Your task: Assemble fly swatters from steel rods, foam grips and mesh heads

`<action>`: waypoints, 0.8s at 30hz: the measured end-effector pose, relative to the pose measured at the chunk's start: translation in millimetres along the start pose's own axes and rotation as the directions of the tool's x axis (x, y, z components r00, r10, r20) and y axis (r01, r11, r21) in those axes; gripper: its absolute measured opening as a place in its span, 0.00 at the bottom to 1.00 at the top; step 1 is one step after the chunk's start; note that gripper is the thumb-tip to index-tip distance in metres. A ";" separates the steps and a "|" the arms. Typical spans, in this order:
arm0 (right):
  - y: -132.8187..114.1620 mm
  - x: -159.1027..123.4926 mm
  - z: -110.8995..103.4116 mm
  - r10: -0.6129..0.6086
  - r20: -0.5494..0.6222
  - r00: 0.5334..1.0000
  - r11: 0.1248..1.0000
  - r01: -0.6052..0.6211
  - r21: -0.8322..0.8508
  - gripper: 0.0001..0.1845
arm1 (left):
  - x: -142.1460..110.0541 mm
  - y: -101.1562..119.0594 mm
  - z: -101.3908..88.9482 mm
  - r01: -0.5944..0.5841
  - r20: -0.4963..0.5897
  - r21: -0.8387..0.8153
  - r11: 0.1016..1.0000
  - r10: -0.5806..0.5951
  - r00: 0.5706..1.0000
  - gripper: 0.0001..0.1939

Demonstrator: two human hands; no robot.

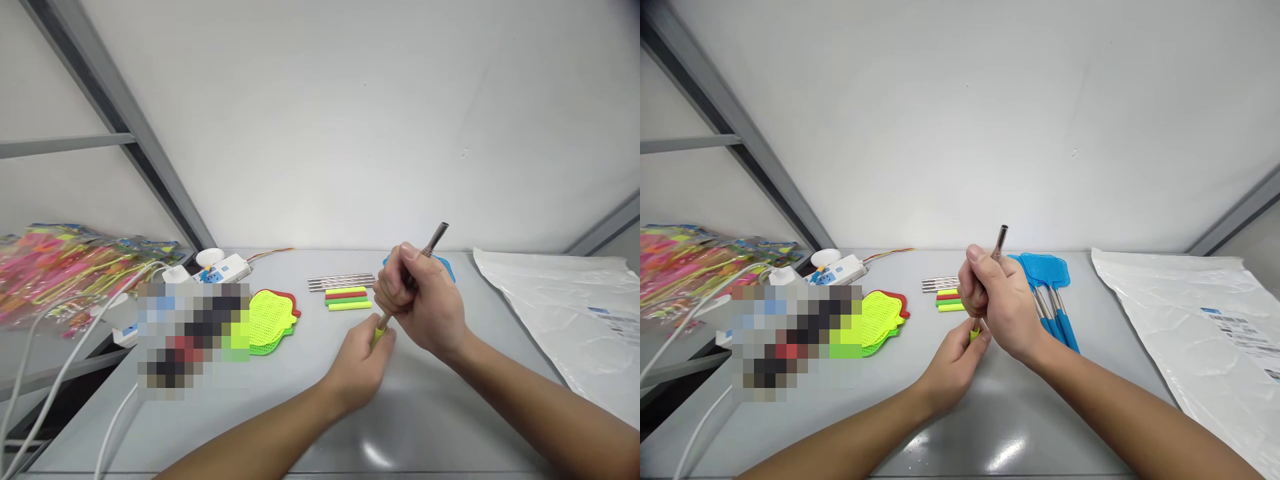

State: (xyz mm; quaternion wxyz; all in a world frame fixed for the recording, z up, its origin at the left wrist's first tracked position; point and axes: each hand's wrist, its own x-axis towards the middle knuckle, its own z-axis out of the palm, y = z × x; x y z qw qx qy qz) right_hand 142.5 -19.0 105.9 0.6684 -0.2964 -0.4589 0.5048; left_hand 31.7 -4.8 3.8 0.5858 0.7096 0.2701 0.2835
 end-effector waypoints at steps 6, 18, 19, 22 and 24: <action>3.6 -0.4 -2.7 0.042 0.001 0.999 0.999 -0.042 -0.032 0.22 | -0.9 -1.1 -1.0 0.044 0.017 -0.071 0.996 -0.043 0.999 0.13; 14.3 -13.3 -14.0 0.238 0.080 0.968 0.868 -0.175 -0.464 0.14 | 0.6 2.8 -0.3 0.081 0.040 -0.126 0.989 -0.076 0.996 0.10; 13.5 -14.5 -14.5 0.238 0.065 0.969 0.874 -0.185 -0.450 0.11 | 0.9 2.9 0.1 0.082 0.038 -0.120 0.989 -0.078 0.996 0.11; 8.2 -14.6 -12.6 0.192 -0.031 0.981 0.938 -0.193 -0.287 0.11 | 1.4 0.4 1.6 0.103 0.032 -0.101 0.989 -0.100 0.994 0.15; 4.0 -12.4 -8.5 0.180 -0.053 0.982 0.959 -0.187 -0.214 0.07 | 1.5 -2.6 2.4 0.125 0.029 -0.087 0.988 -0.123 0.992 0.18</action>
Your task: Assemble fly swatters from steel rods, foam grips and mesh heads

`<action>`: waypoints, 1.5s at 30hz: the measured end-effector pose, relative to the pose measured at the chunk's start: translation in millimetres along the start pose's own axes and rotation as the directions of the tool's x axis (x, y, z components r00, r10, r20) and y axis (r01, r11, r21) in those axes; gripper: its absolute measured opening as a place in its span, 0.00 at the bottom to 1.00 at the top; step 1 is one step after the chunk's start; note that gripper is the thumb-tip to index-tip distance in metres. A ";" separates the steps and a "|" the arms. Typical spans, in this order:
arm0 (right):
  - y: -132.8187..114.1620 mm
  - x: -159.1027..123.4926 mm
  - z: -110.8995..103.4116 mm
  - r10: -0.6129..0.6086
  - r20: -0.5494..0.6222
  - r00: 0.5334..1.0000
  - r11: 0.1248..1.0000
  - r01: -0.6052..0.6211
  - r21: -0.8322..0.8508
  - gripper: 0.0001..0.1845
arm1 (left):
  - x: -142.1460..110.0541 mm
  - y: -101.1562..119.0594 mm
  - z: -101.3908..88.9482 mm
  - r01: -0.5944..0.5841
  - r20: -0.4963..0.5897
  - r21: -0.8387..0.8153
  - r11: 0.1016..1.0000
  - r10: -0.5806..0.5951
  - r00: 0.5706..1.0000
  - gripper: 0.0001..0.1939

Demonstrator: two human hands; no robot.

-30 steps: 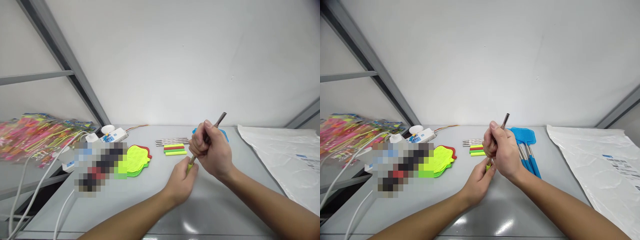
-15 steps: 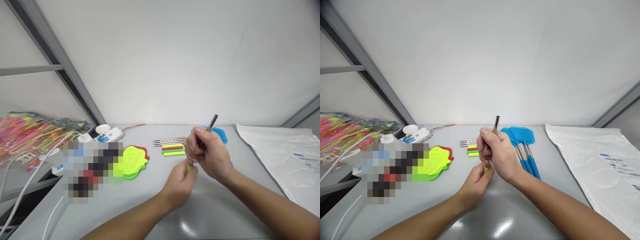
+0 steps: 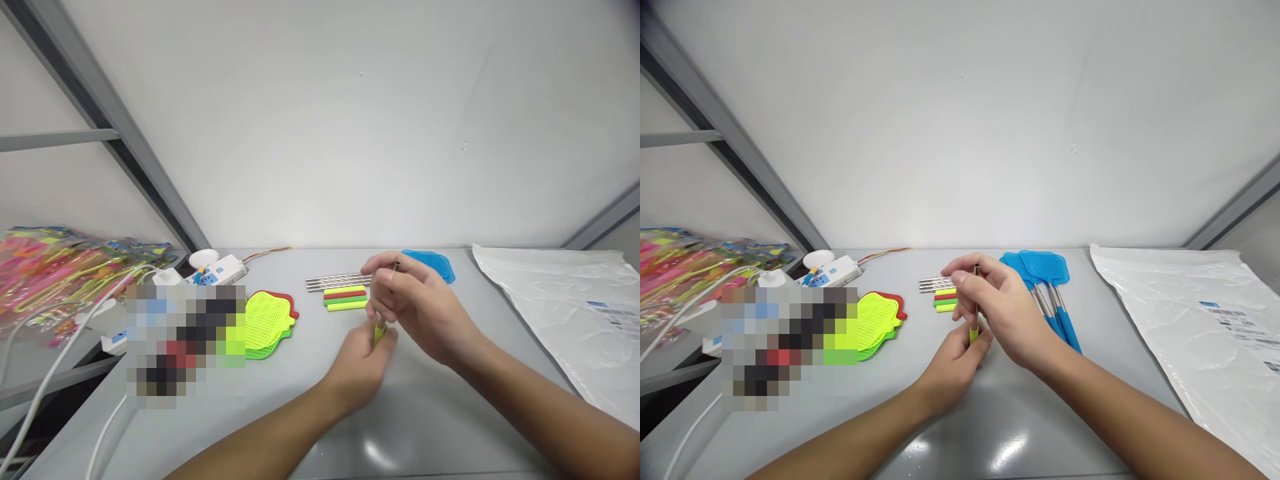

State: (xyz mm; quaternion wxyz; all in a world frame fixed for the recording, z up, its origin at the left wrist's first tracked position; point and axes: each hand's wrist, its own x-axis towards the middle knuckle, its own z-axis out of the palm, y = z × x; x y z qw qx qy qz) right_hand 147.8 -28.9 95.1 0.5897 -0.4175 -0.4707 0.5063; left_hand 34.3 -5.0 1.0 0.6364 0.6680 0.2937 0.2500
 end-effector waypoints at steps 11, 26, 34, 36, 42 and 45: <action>8.3 3.1 14.5 -0.050 -0.004 0.999 0.999 0.050 0.018 0.21 | -0.5 3.1 -2.7 -0.053 0.073 -0.037 0.998 0.055 0.996 0.17; 26.5 5.5 10.0 -0.092 0.019 0.996 0.995 0.093 -0.039 0.24 | 3.3 6.6 -7.2 -0.015 0.067 0.000 1.000 0.015 0.998 0.11; 32.6 -1.0 7.2 -0.132 0.052 0.990 0.985 0.137 -0.102 0.24 | 1.1 12.6 -5.1 -0.109 0.081 -0.008 0.994 0.110 0.991 0.12; 33.8 -1.6 5.5 -0.134 0.054 0.989 0.985 0.139 -0.106 0.24 | 0.8 12.3 -5.2 -0.110 0.086 0.008 0.994 0.108 0.990 0.13; 38.7 1.5 3.7 -0.110 0.062 0.992 0.992 0.114 -0.053 0.23 | 1.0 7.7 -7.8 -0.071 0.052 0.058 0.996 0.069 0.996 0.12; 38.9 2.2 3.9 -0.126 0.055 0.990 0.986 0.132 -0.107 0.22 | 0.9 9.5 -8.3 -0.082 0.003 0.068 0.994 0.082 0.997 0.11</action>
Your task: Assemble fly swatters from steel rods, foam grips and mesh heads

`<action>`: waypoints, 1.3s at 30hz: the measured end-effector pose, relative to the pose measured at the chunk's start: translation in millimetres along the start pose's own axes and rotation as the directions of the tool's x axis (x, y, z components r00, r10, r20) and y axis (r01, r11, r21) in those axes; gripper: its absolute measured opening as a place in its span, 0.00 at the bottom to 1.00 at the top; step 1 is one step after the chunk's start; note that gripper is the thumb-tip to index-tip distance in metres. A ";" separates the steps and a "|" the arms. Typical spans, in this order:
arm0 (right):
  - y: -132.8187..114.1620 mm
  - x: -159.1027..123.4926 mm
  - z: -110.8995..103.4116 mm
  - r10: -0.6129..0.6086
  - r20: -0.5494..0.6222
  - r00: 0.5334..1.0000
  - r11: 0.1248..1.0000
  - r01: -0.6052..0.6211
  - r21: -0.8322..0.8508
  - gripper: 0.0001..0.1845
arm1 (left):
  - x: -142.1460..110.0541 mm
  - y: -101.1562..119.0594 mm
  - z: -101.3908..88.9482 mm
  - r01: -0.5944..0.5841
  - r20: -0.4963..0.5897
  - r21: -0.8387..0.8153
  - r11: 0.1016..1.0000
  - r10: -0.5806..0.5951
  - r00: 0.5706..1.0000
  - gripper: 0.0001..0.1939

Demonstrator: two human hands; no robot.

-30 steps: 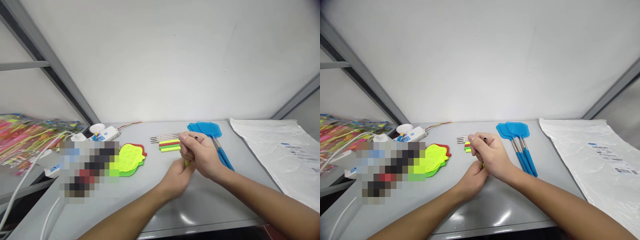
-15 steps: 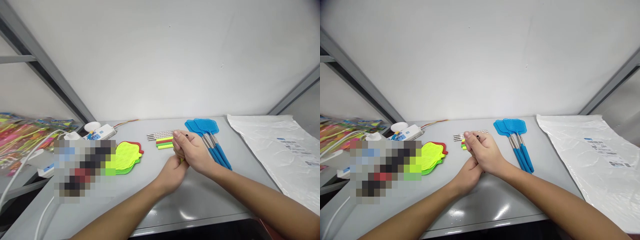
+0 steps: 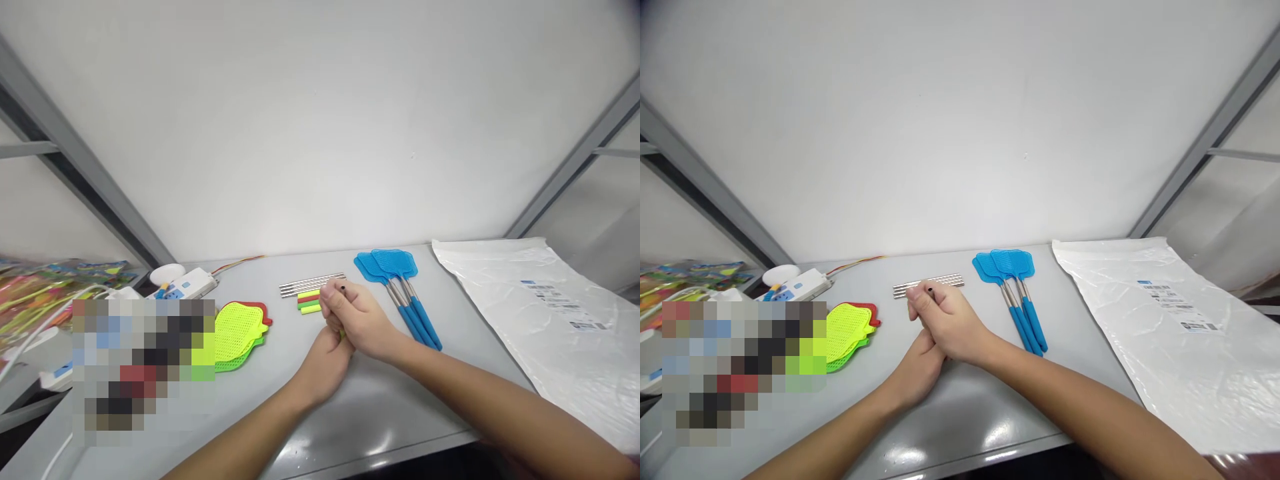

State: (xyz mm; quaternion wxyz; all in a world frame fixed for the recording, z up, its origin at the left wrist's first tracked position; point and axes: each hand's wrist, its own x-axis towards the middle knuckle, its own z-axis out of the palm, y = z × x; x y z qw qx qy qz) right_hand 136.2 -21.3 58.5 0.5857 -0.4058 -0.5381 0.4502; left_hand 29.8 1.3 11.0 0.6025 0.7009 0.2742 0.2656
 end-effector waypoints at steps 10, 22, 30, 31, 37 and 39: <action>-35.1 -4.7 -36.3 -0.074 -0.075 0.994 0.915 0.038 -0.401 0.13 | 1.0 -6.7 0.7 0.046 0.110 -0.056 0.997 -0.040 0.993 0.19; 8.0 -44.0 -141.3 0.135 -0.495 0.858 0.017 -0.501 -0.865 0.12 | 12.0 29.6 4.1 -0.137 0.301 0.348 0.927 0.028 0.953 0.21; 20.8 -43.4 -146.4 0.187 -0.542 0.819 0.014 -0.554 -0.832 0.13 | 51.0 21.6 36.3 -0.492 0.487 0.715 0.496 0.152 0.860 0.19; 21.0 -43.6 -147.5 0.193 -0.541 0.818 0.016 -0.554 -0.832 0.13 | 55.4 19.1 39.2 -0.503 0.496 0.733 0.457 0.147 0.856 0.20; 22.2 -43.4 -153.7 0.199 -0.540 0.818 0.043 -0.558 -0.829 0.11 | 70.3 14.0 44.9 -0.545 0.527 0.746 0.383 0.160 0.835 0.19; 22.0 -43.3 -155.2 0.197 -0.541 0.818 0.063 -0.561 -0.825 0.11 | 72.2 13.9 45.7 -0.548 0.530 0.751 0.368 0.159 0.833 0.19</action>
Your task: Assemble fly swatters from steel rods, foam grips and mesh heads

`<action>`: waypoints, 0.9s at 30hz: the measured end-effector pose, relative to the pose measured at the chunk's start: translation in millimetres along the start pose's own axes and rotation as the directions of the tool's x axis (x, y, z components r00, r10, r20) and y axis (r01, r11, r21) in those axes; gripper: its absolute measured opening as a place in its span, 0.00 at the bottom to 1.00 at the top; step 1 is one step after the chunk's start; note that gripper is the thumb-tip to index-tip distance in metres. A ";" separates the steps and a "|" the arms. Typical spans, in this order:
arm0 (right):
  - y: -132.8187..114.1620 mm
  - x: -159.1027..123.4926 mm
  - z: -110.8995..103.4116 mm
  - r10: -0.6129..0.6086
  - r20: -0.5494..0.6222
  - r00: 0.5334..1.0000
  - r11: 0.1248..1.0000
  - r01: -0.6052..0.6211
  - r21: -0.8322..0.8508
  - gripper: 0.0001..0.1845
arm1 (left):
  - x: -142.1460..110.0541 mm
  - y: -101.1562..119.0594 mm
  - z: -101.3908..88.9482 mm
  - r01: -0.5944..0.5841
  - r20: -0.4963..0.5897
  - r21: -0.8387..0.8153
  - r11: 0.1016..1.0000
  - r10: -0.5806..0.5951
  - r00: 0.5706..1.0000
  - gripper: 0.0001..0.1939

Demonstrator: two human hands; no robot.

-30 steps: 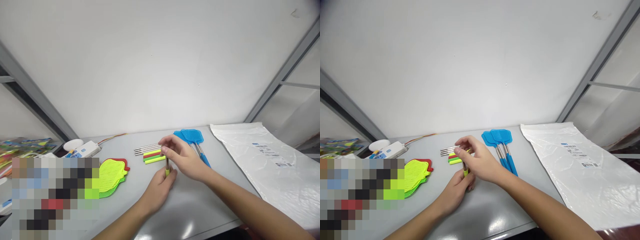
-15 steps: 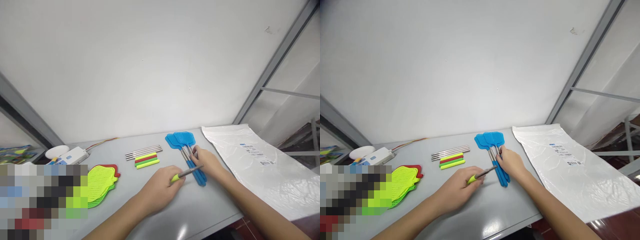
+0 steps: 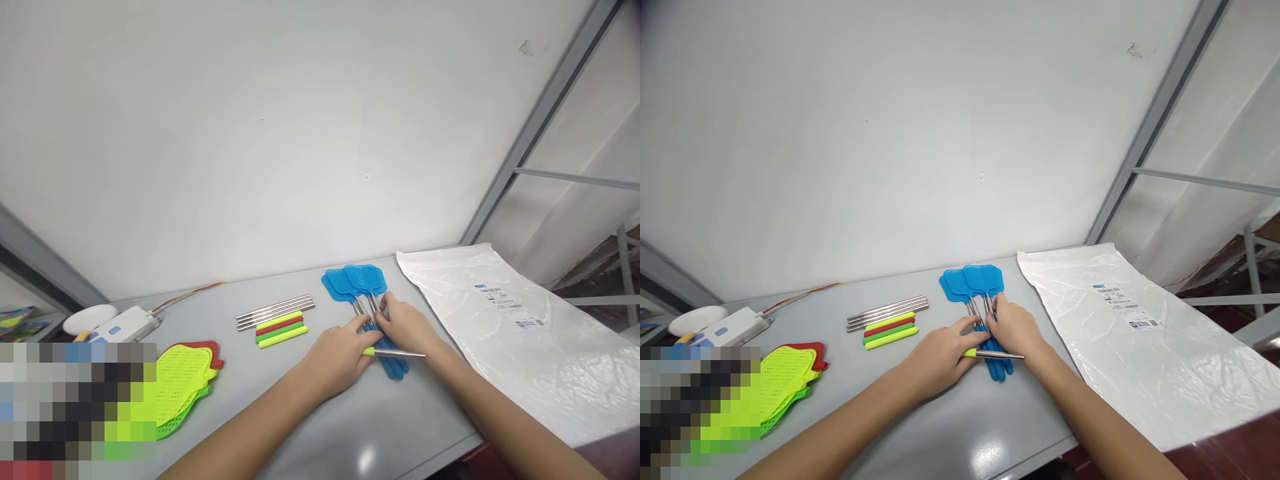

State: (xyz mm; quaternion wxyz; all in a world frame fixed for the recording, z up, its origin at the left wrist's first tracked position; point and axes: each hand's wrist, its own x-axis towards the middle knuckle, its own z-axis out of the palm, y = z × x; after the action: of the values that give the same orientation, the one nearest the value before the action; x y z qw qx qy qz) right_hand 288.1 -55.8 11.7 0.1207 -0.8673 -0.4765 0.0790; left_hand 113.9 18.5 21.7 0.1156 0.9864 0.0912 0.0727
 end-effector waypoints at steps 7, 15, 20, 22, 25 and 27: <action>6.1 1.2 0.2 0.002 -0.015 1.000 0.998 -0.001 0.063 0.14 | 4.2 4.5 6.0 0.005 -0.004 0.041 0.999 -0.005 1.000 0.20; 7.5 -9.6 -6.9 -0.032 -0.062 0.998 0.989 0.041 0.140 0.15 | -3.8 4.7 4.3 0.061 0.005 0.062 0.996 -0.061 0.998 0.24; 9.2 -23.0 -13.4 -0.116 -0.091 0.989 0.977 0.130 0.170 0.14 | -9.3 -1.0 4.1 0.070 -0.002 0.024 0.997 -0.070 0.998 0.20; 11.7 -25.2 -11.1 -0.126 -0.086 0.988 0.976 0.139 0.169 0.13 | -6.6 -3.5 5.5 0.066 -0.019 0.005 0.998 -0.066 0.998 0.18; 16.5 -25.1 -4.7 -0.110 -0.069 0.991 0.977 0.121 0.177 0.10 | 2.1 -6.2 7.8 0.052 -0.038 -0.001 0.999 -0.052 0.998 0.14; 19.6 -24.3 -1.0 -0.106 -0.062 0.992 0.975 0.116 0.192 0.09 | 8.2 -6.8 8.6 0.038 -0.042 0.015 0.999 -0.038 0.998 0.12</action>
State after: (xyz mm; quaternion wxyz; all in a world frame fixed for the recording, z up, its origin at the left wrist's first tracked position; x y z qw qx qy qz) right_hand 291.2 -86.6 7.5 0.2214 -0.8250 -0.5109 0.0963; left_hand 122.3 24.7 12.8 0.1075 0.9836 0.1129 0.0906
